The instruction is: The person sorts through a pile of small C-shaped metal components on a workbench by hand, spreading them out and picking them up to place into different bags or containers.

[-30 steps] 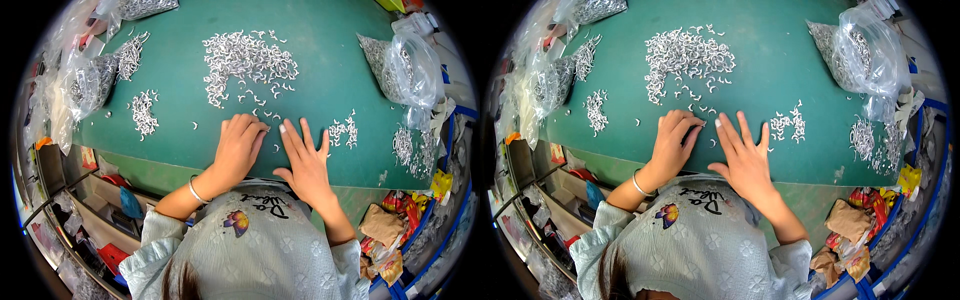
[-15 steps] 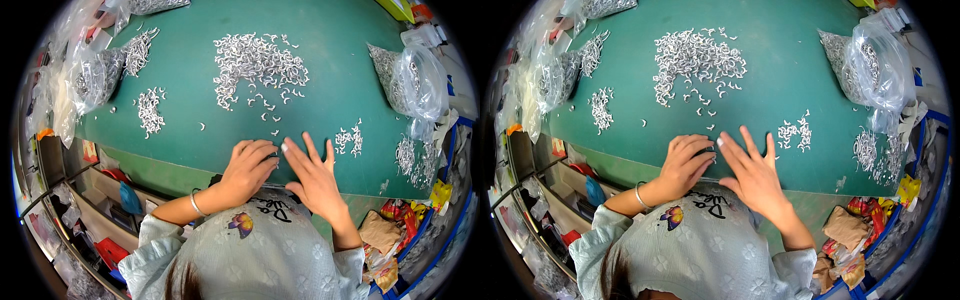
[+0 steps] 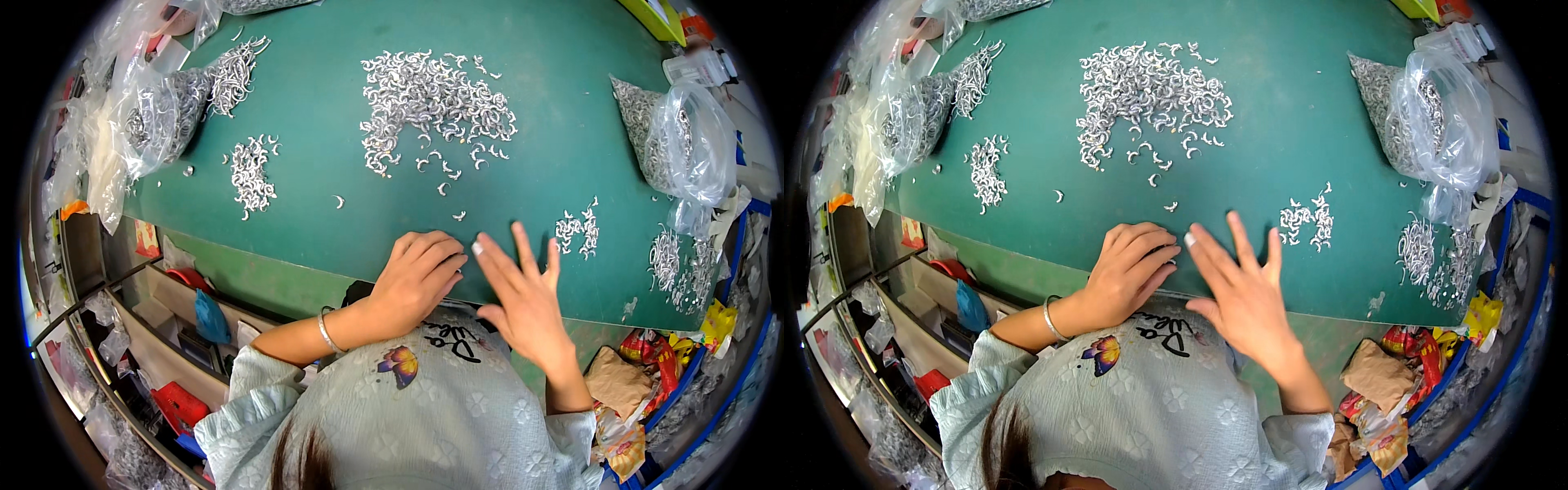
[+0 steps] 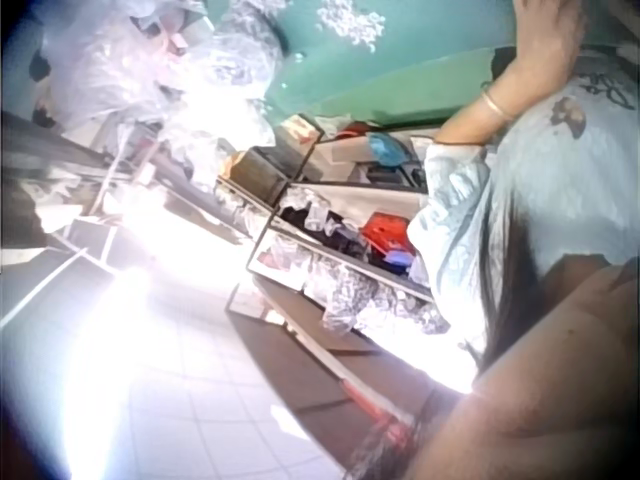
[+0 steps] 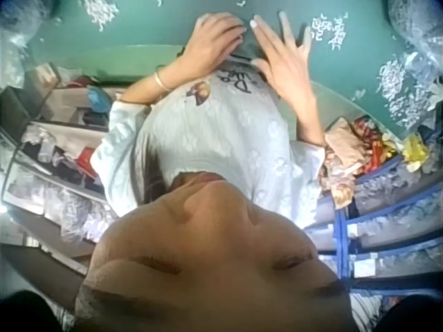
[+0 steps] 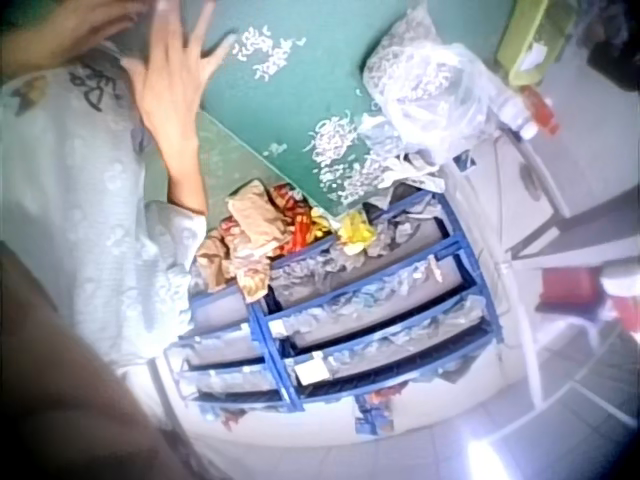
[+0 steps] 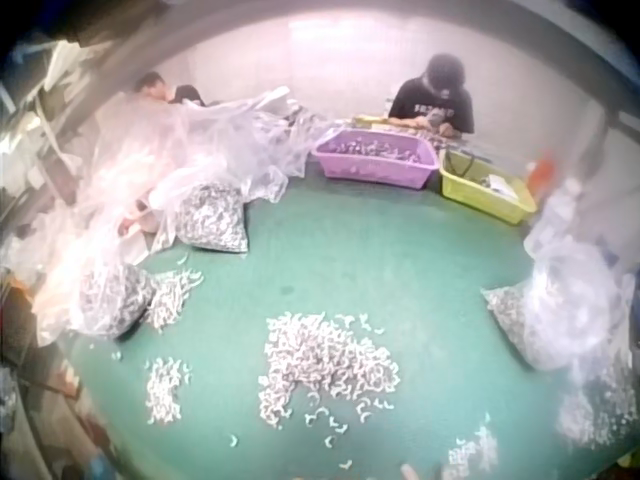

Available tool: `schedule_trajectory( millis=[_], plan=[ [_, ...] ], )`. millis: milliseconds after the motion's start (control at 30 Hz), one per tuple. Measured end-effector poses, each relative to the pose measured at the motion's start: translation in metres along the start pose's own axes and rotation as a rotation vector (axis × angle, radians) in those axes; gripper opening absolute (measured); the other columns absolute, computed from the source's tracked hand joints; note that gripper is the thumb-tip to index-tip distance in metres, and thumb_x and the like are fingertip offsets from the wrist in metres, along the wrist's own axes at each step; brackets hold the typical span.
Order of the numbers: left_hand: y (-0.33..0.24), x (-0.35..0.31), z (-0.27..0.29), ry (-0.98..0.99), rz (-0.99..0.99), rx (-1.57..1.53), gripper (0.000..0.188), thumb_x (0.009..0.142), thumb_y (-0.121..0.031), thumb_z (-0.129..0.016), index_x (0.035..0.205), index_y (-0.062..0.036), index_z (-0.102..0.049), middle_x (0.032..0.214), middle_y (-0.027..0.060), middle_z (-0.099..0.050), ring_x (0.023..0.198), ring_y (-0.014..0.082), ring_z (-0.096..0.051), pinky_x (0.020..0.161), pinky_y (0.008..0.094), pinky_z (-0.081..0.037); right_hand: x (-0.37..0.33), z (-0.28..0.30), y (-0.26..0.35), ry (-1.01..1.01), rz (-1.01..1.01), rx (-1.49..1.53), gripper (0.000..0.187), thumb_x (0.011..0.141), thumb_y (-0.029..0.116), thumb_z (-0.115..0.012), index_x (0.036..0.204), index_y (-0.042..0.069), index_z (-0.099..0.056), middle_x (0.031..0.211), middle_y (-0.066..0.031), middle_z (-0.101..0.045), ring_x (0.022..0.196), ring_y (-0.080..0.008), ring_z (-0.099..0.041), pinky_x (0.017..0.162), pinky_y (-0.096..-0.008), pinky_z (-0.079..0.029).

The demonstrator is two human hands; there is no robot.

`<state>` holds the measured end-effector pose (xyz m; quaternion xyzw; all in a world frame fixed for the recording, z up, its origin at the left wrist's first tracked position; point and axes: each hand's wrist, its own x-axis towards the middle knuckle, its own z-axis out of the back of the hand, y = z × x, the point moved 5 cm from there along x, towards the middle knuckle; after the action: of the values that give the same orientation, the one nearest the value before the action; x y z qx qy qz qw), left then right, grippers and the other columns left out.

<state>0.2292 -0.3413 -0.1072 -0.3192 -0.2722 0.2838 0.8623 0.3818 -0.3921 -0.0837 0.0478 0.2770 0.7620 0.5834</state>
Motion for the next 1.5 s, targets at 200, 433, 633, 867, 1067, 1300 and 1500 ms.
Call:
schedule_trajectory(
  millis=[200,433,633,867,1067,1300,1500],
  plan=[
    [0.002,-0.009,0.007,-0.158,0.101,-0.054,0.038,0.07,0.004,-0.074,0.105,-0.005,-0.062,0.111,0.0097,-0.059,0.106,0.0299,-0.056,0.088,0.0434,-0.041,0.029,0.019,-0.002,-0.215,0.062,0.06,0.071,0.078,0.032,-0.071,0.14,0.006,-0.047,0.153,-0.0044,-0.036,0.146,-0.0354,-0.022,0.11,-0.0692,-0.012],
    [0.015,0.02,0.025,-0.038,0.139,0.176,0.051,0.079,0.005,-0.058,0.13,0.0046,-0.051,0.138,0.0187,-0.05,0.127,0.0341,-0.047,0.097,0.0453,-0.038,0.009,0.002,-0.011,-0.06,-0.068,-0.109,0.076,0.076,0.035,-0.072,0.143,0.009,-0.045,0.154,-0.0015,-0.035,0.147,-0.0339,-0.02,0.111,-0.0694,-0.009],
    [0.017,0.012,0.012,0.027,0.087,0.007,0.041,0.079,0.008,-0.06,0.12,0.0038,-0.058,0.135,0.0177,-0.053,0.127,0.0371,-0.05,0.101,0.0472,-0.041,-0.008,0.014,-0.035,-0.205,-0.225,-0.221,0.076,0.08,0.034,-0.069,0.144,0.004,-0.042,0.155,-0.0078,-0.034,0.147,-0.0357,-0.02,0.112,-0.0666,-0.009],
    [-0.004,0.003,-0.002,0.061,0.007,-0.079,0.037,0.074,-0.001,-0.071,0.11,0.0047,-0.06,0.118,0.0181,-0.055,0.122,0.0376,-0.05,0.102,0.0484,-0.044,0.073,0.012,0.001,-0.201,0.157,-0.089,0.072,0.079,0.03,-0.07,0.141,0.002,-0.045,0.154,-0.0065,-0.035,0.146,-0.0325,-0.023,0.113,-0.065,-0.013],
    [0.005,-0.003,0.0,0.062,-0.012,-0.096,0.03,0.078,0.002,-0.07,0.106,0.0056,-0.063,0.128,0.0207,-0.056,0.125,0.0378,-0.052,0.104,0.0511,-0.044,0.034,0.006,-0.015,-0.055,-0.009,-0.102,0.086,0.071,0.035,-0.076,0.143,0.003,-0.042,0.155,-0.0058,-0.033,0.146,-0.0266,-0.026,0.114,-0.0648,-0.013],
    [0.038,-0.023,0.047,-0.168,0.161,0.121,0.03,0.074,0.011,-0.064,0.103,0.0038,-0.066,0.12,0.0178,-0.062,0.118,0.0368,-0.058,0.105,0.0481,-0.044,-0.029,0.005,-0.053,-0.129,-0.249,-0.301,0.088,0.078,0.05,-0.062,0.148,0.003,-0.035,0.158,-0.0074,-0.03,0.147,-0.0331,-0.024,0.114,-0.0652,-0.007],
    [0.065,-0.029,0.087,-0.369,0.318,0.457,0.021,0.08,0.013,-0.064,0.097,0.0016,-0.067,0.118,0.0147,-0.065,0.12,0.0341,-0.057,0.103,0.043,-0.043,0.005,0.025,-0.046,-0.27,-0.212,-0.23,0.078,0.084,0.04,-0.064,0.146,0.002,-0.037,0.157,-0.009,-0.031,0.147,-0.0351,-0.02,0.114,-0.0635,-0.009]
  ],
)
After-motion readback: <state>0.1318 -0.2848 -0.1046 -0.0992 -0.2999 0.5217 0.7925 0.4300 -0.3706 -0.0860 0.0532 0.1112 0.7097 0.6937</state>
